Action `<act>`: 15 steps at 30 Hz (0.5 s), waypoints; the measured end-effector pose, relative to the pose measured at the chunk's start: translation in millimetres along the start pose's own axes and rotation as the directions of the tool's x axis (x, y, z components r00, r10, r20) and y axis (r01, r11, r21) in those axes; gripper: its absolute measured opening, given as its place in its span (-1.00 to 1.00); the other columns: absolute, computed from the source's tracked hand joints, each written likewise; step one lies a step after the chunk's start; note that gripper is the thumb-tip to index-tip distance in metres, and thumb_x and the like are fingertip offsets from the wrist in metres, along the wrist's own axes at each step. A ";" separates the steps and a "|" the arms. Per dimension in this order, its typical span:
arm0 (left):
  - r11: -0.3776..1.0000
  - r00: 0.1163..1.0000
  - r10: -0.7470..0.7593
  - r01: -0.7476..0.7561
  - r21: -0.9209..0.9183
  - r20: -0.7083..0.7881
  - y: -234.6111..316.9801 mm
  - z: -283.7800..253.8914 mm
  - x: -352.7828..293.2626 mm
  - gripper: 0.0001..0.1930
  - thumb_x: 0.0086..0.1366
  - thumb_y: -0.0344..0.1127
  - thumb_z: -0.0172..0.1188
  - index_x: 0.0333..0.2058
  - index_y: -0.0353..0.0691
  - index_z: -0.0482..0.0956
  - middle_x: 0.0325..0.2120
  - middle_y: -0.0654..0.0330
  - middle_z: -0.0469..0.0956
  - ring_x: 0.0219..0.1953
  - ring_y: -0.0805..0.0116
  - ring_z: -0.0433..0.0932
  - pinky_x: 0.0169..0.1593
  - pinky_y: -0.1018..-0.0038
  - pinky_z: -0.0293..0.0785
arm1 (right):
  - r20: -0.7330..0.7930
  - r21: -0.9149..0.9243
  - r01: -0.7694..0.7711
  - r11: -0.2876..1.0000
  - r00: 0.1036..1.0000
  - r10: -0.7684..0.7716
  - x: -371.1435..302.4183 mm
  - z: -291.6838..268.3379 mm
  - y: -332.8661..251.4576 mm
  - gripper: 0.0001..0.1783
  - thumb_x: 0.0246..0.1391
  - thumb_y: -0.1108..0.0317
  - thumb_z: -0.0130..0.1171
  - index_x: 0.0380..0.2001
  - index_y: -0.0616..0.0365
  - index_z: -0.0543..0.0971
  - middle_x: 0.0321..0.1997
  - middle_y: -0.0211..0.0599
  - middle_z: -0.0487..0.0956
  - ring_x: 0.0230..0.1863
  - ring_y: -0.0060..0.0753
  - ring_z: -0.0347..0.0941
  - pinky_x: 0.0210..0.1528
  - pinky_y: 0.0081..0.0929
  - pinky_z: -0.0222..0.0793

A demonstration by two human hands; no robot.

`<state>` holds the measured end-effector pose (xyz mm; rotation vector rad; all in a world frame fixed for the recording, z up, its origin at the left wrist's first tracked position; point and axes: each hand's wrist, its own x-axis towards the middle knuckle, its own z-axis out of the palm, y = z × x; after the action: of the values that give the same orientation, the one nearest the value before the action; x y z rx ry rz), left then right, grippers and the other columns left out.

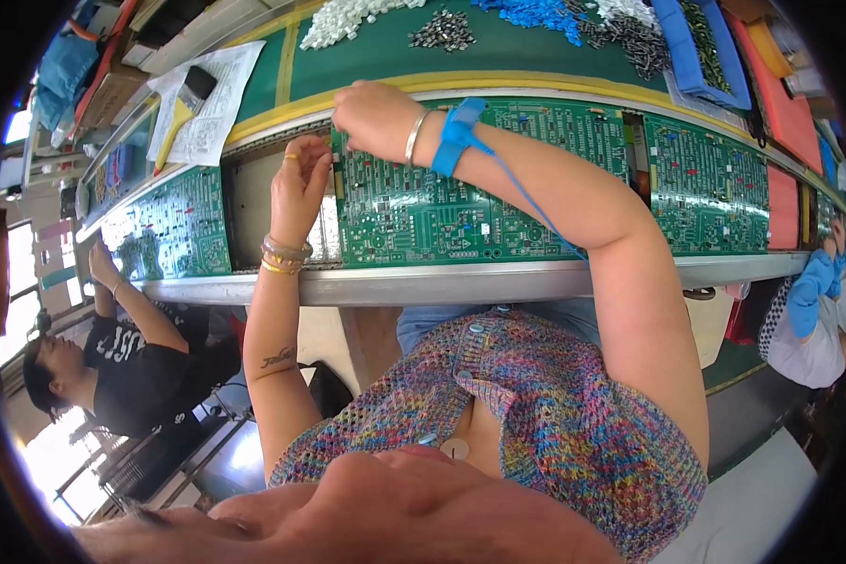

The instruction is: The person assembles circuit boards on an assembly line by inserting electronic components into them by hand. She cuts a component tube using pliers and inserts more components into the circuit boards.

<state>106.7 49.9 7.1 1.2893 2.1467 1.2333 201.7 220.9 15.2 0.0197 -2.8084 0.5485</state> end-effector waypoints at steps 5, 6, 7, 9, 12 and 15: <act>0.990 0.998 0.055 -0.055 0.128 0.004 5.3 -2.3 -3.3 -0.81 0.25 -0.36 0.05 -0.18 -0.27 0.37 -0.39 0.10 0.57 -0.37 0.26 0.60 -0.33 0.45 0.48 | -0.324 0.018 -0.258 0.966 0.913 0.250 -1.3 -52.6 89.5 -0.90 -0.11 0.33 0.13 -0.48 0.09 0.52 -0.41 -0.20 0.51 -0.30 -0.13 0.44 -0.26 -0.27 0.35; 0.988 0.999 0.044 -0.045 0.146 0.012 5.6 -3.7 -3.6 -0.81 0.25 -0.36 0.06 -0.18 -0.27 0.37 -0.39 0.11 0.57 -0.37 0.27 0.60 -0.33 0.46 0.48 | -0.434 0.014 -0.303 0.953 0.857 0.279 -1.2 -58.0 111.2 -0.95 -0.17 0.37 0.15 -0.58 0.08 0.55 -0.48 -0.15 0.51 -0.33 -0.08 0.44 -0.27 -0.20 0.34; 0.990 0.998 0.060 -0.062 0.127 0.023 7.0 -1.1 -1.3 -0.81 0.25 -0.35 0.06 -0.19 -0.27 0.37 -0.39 0.13 0.57 -0.37 0.28 0.60 -0.33 0.46 0.48 | -0.414 -0.067 -0.296 0.953 0.877 0.243 -6.4 -62.0 137.1 -0.96 -0.17 0.40 0.13 -0.58 0.09 0.55 -0.48 -0.15 0.50 -0.33 -0.06 0.43 -0.25 -0.20 0.33; 0.991 0.999 0.046 -0.049 0.125 0.023 6.3 -3.3 -3.6 -0.82 0.25 -0.35 0.06 -0.19 -0.26 0.37 -0.39 0.13 0.57 -0.37 0.29 0.60 -0.34 0.46 0.48 | -0.318 -0.143 -0.291 0.946 0.919 0.234 -9.6 -59.5 161.3 -0.95 -0.17 0.41 0.14 -0.56 0.10 0.57 -0.47 -0.18 0.48 -0.28 -0.09 0.40 -0.19 -0.25 0.32; 0.993 0.999 0.033 -0.037 0.115 0.034 7.0 -1.7 -1.2 -0.82 0.25 -0.35 0.07 -0.20 -0.26 0.38 -0.39 0.15 0.57 -0.37 0.30 0.60 -0.34 0.47 0.48 | -0.328 -0.195 -0.234 0.952 0.931 0.162 -16.1 -53.1 176.8 -0.93 -0.17 0.37 0.16 -0.55 0.10 0.58 -0.44 -0.22 0.46 -0.24 -0.14 0.40 -0.17 -0.28 0.32; 0.993 1.000 0.015 -0.018 0.119 0.025 6.3 -3.1 -4.0 -0.82 0.24 -0.35 0.08 -0.21 -0.26 0.38 -0.40 0.16 0.57 -0.38 0.33 0.60 -0.35 0.49 0.48 | -0.327 -0.188 -0.261 0.947 0.925 0.191 -12.5 -53.6 161.0 -0.92 -0.18 0.36 0.19 -0.54 0.08 0.59 -0.41 -0.26 0.46 -0.21 -0.19 0.38 -0.14 -0.32 0.31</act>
<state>110.2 46.4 13.5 1.3654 2.2268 1.1041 217.4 389.7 0.4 -0.4089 -2.5616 0.2452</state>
